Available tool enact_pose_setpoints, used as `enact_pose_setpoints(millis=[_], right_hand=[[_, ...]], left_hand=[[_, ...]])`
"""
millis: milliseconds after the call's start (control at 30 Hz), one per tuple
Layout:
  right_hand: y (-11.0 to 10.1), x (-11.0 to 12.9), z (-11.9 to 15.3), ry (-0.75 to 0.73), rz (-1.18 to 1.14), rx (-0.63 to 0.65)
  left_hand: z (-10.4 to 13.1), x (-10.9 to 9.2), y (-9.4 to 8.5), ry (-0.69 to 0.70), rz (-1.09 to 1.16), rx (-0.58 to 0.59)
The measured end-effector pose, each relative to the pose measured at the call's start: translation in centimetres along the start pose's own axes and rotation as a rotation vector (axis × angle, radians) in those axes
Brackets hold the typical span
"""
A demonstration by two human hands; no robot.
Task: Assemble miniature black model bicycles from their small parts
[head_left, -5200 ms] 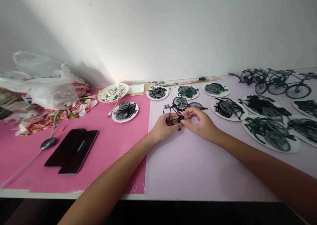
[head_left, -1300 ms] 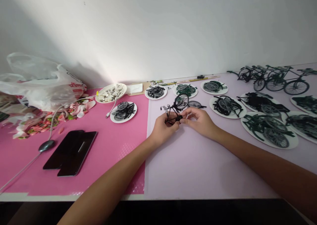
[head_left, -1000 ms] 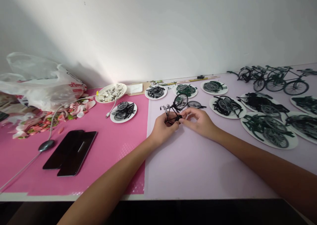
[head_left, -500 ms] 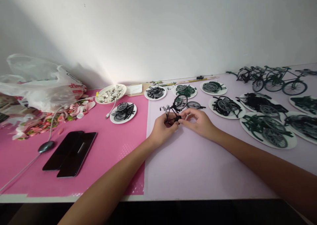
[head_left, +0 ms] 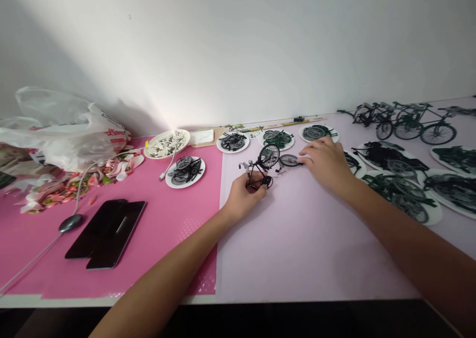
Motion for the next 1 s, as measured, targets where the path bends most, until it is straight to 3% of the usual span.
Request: enact_pose_setpoints(millis=[133, 367, 600, 1000], right_hand=[[1.9, -0.4, 0.2, -0.018, 0.081, 0.109], [3.4, -0.9, 0.2, 0.012, 0.109, 0.153], [3.4, -1.4, 0.2, 0.042, 0.118, 0.083], [4.4, -2.1, 0.3, 0.106, 0.014, 0.070]], left_hand=[[0.1, -0.2, 0.0, -0.002, -0.006, 0.001], [0.0, 0.0, 0.1, -0.004, -0.002, 0.009], [0.0, 0.0, 0.1, 0.004, 0.002, 0.010], [0.0, -0.1, 0.0, 0.017, -0.028, 0.007]])
Point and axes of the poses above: each hand's wrist, its own z-axis away from the middle knuckle, its own y-axis out of the palm, x = y × z, the point moved 9 cm from there along -z, towards the middle knuckle, and after that the axes turned 7 degrees about x, right-handed, at the moved point
